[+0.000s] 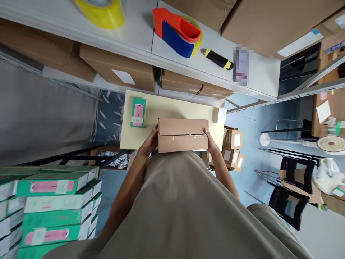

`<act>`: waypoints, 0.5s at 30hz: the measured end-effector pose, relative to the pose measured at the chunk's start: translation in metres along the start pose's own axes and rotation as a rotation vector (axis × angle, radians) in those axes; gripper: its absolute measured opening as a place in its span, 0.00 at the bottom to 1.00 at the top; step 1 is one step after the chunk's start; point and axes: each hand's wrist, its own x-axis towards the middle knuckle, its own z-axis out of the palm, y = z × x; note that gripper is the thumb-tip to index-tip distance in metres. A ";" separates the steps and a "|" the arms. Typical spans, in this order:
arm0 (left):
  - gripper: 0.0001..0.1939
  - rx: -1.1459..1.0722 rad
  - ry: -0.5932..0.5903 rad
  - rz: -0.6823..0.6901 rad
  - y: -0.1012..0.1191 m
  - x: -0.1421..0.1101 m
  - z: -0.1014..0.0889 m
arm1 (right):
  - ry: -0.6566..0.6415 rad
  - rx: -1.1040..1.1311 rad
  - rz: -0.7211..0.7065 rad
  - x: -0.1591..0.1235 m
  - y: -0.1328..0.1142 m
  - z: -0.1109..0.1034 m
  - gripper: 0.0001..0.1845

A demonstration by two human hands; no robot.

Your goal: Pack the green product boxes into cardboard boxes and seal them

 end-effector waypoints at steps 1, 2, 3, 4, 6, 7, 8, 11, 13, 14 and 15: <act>0.57 0.008 0.025 0.004 0.001 0.001 0.002 | -0.013 0.038 -0.011 0.002 0.002 -0.001 0.52; 0.54 0.024 0.054 0.006 0.003 0.001 0.003 | -0.026 0.069 -0.029 0.005 0.003 -0.003 0.52; 0.51 0.047 0.082 0.006 0.004 0.003 0.006 | -0.041 0.094 -0.045 0.008 0.004 -0.004 0.51; 0.49 0.073 0.104 0.001 0.006 0.005 0.008 | -0.060 0.112 -0.053 0.012 0.004 -0.005 0.51; 0.46 0.128 0.133 -0.017 0.009 0.011 0.013 | -0.100 0.133 -0.051 0.023 0.004 -0.008 0.53; 0.46 0.154 0.155 -0.018 0.011 0.014 0.015 | -0.123 0.139 -0.048 0.029 0.003 -0.010 0.53; 0.46 0.180 0.195 -0.007 0.013 0.017 0.017 | -0.146 0.147 -0.053 0.034 0.003 -0.011 0.54; 0.49 0.261 0.397 0.129 0.027 0.019 0.018 | -0.220 0.192 -0.117 0.044 0.001 -0.010 0.53; 0.49 0.322 0.463 0.227 0.040 0.011 0.020 | -0.249 0.201 -0.168 0.046 0.001 -0.007 0.51; 0.48 0.376 0.457 0.258 0.046 0.005 0.023 | -0.254 0.196 -0.188 0.045 0.002 -0.006 0.51; 0.48 0.455 0.433 0.271 0.052 -0.002 0.028 | -0.254 0.190 -0.205 0.044 0.003 -0.005 0.50</act>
